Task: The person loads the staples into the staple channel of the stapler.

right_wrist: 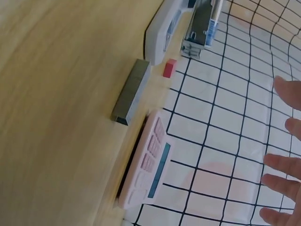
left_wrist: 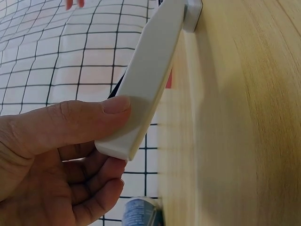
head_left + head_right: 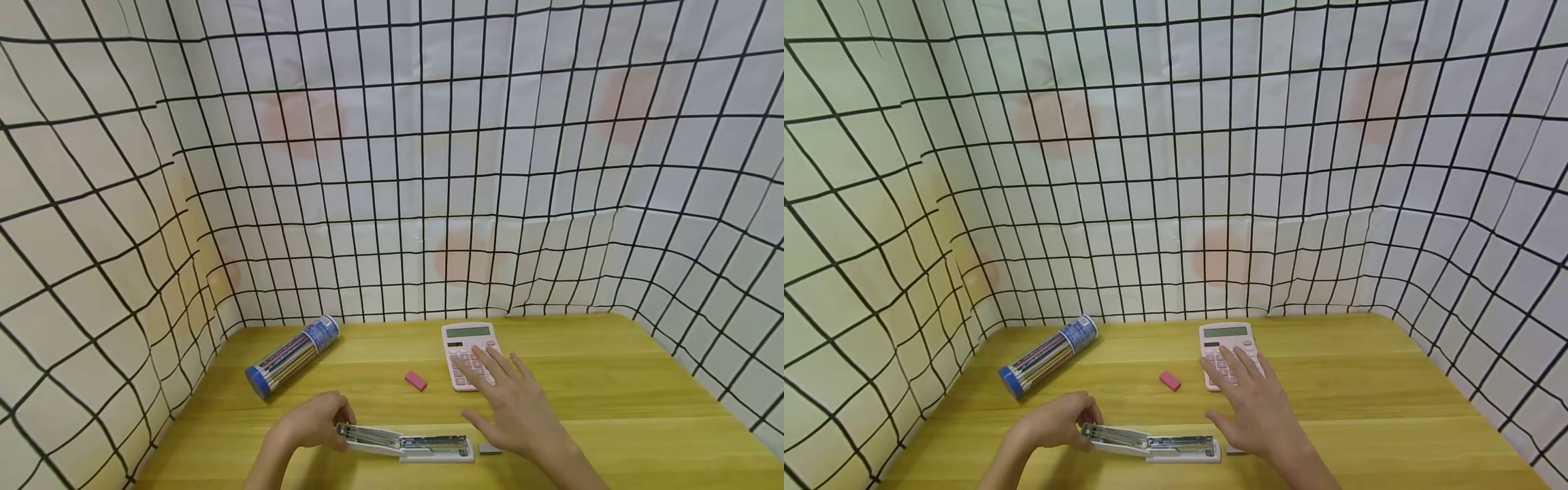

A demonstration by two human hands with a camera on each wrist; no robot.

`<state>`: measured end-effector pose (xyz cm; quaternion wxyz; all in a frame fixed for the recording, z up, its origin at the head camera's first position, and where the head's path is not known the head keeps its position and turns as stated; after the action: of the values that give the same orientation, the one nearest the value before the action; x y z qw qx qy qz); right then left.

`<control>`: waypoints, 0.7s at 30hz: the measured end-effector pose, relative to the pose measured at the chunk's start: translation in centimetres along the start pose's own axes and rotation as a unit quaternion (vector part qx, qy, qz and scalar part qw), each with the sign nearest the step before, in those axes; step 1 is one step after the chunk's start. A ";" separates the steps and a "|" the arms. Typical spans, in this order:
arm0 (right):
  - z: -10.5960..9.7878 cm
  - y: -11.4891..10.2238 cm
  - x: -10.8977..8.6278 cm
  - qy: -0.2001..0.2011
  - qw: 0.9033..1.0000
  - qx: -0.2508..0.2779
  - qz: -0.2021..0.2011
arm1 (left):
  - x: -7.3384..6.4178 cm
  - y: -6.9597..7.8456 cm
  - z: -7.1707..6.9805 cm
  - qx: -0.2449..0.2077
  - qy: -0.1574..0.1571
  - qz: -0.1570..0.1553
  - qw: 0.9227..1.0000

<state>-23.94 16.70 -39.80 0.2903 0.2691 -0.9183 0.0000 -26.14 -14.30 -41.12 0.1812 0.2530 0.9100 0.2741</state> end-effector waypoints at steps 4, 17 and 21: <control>-0.1 0.3 0.0 -0.007 0.999 0.035 0.011 | 0.0 0.0 0.0 -0.001 -0.002 0.001 1.000; 1.9 2.5 -0.7 -0.208 0.905 0.367 0.059 | 0.0 0.0 0.2 0.004 -0.006 -0.005 1.000; 2.8 3.0 -1.0 -0.250 0.877 0.404 0.069 | 0.0 0.0 0.2 0.002 -0.005 -0.006 1.000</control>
<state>-26.24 19.29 -42.18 -0.0836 0.2897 -0.8969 0.3236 -26.08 -14.25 -41.29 0.1867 0.2497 0.9110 0.2700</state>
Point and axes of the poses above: each hand's wrist, its own x-axis towards the middle knuckle, its own z-axis out of the palm, y = z × x, the point moved 4 cm from there along x, towards the middle knuckle, and after that the axes turned 5 degrees about -y, right-handed, at the moved point
